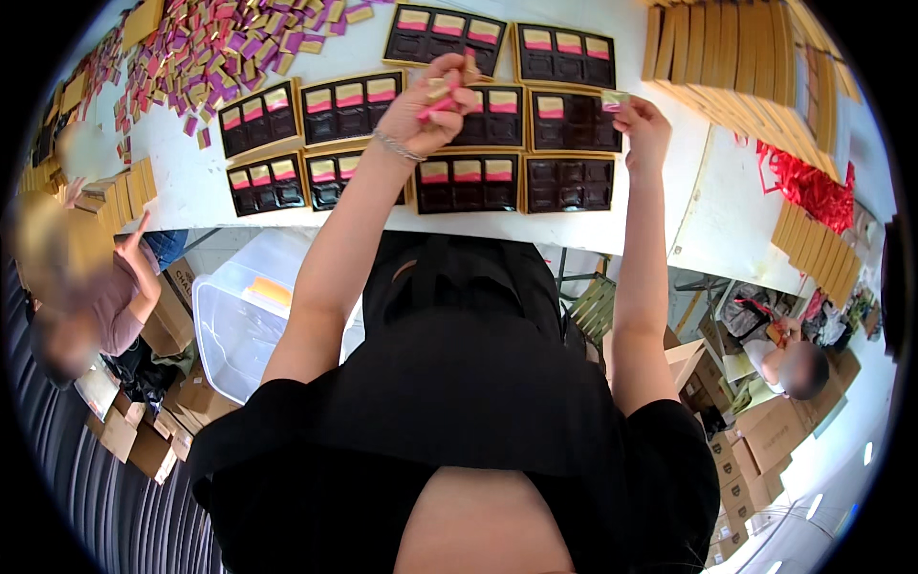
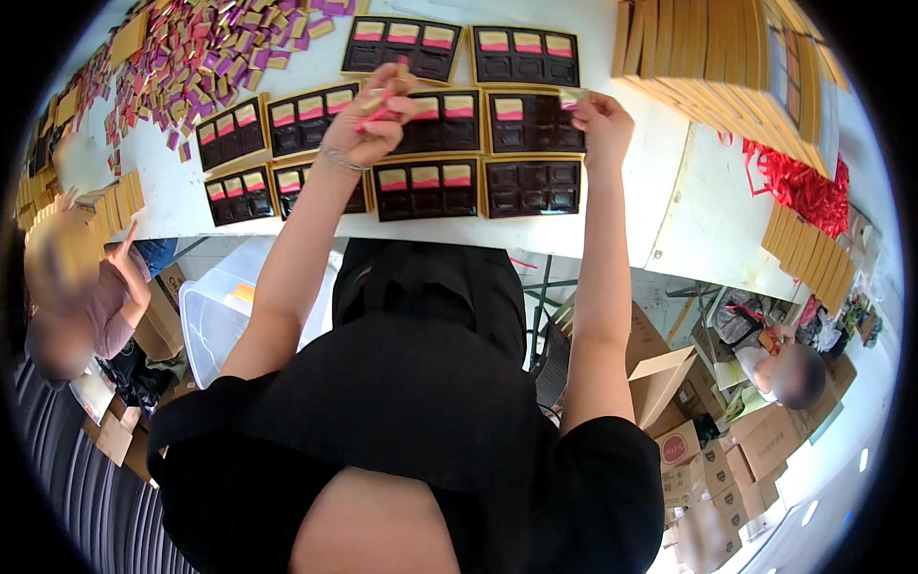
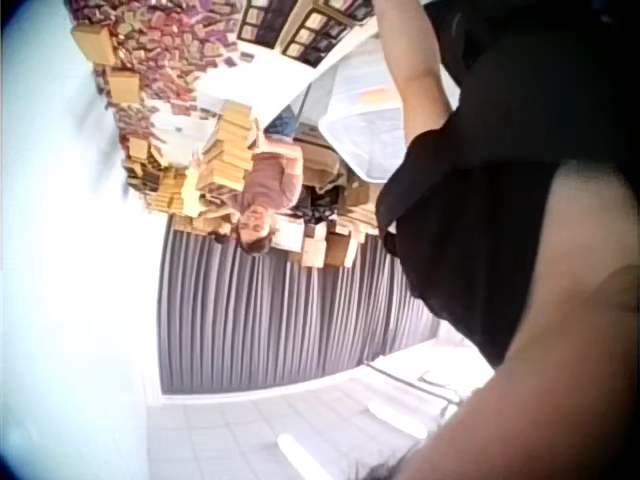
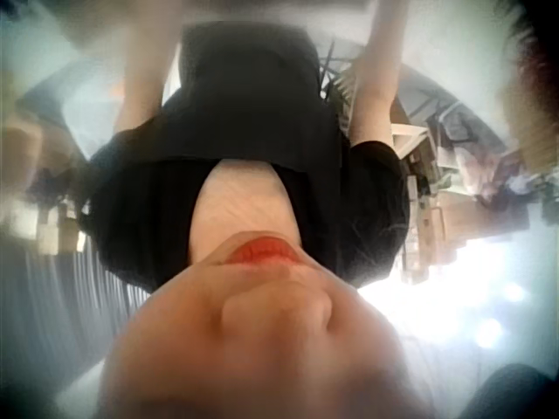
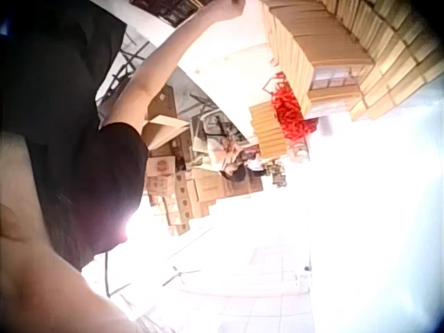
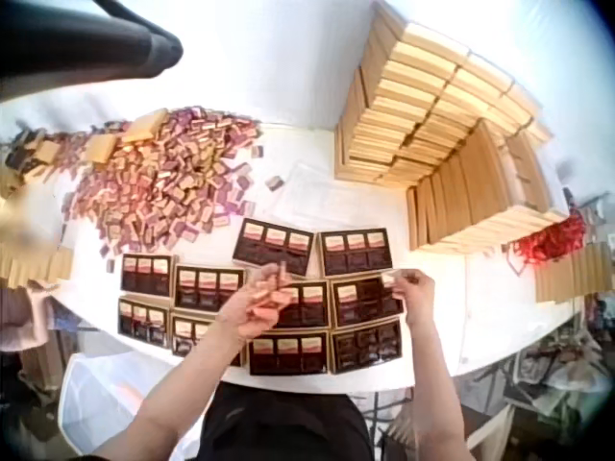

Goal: The person places small pink and gold rectangular items into compartmentalized trays on a table, then stacks the filled trays. The person also moves a plastic bin and continues arranging the trays.

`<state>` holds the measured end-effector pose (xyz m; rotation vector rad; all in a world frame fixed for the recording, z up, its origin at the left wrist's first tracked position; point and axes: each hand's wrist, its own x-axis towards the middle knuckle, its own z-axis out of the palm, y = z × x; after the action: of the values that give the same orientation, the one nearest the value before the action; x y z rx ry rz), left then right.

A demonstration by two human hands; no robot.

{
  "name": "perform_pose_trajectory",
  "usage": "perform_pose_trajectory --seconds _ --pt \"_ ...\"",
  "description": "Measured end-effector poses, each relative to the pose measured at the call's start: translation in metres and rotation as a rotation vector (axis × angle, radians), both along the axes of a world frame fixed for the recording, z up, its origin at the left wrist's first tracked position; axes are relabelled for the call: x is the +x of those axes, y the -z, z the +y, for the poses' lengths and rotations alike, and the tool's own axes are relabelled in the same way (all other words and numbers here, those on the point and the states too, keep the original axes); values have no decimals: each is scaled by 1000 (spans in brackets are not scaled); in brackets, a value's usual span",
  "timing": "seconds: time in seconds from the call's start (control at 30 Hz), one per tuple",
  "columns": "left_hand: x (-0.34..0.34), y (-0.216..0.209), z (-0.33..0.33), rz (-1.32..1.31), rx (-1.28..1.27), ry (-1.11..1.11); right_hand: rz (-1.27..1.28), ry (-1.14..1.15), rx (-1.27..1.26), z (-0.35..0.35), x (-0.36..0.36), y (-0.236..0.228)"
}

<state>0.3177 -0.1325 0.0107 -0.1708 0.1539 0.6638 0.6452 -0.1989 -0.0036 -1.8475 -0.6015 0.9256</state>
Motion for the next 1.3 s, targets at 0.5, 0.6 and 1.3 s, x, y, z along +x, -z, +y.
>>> perform_pose_trajectory --seconds 0.5,0.6,1.3 --pt "110 4 -81 1064 312 237 523 -438 16 -51 -48 -32" --pt "122 -19 -77 1004 132 264 436 -403 25 -64 -43 -22" --pt "140 -23 -75 910 409 296 90 -346 343 -83 -19 -40"
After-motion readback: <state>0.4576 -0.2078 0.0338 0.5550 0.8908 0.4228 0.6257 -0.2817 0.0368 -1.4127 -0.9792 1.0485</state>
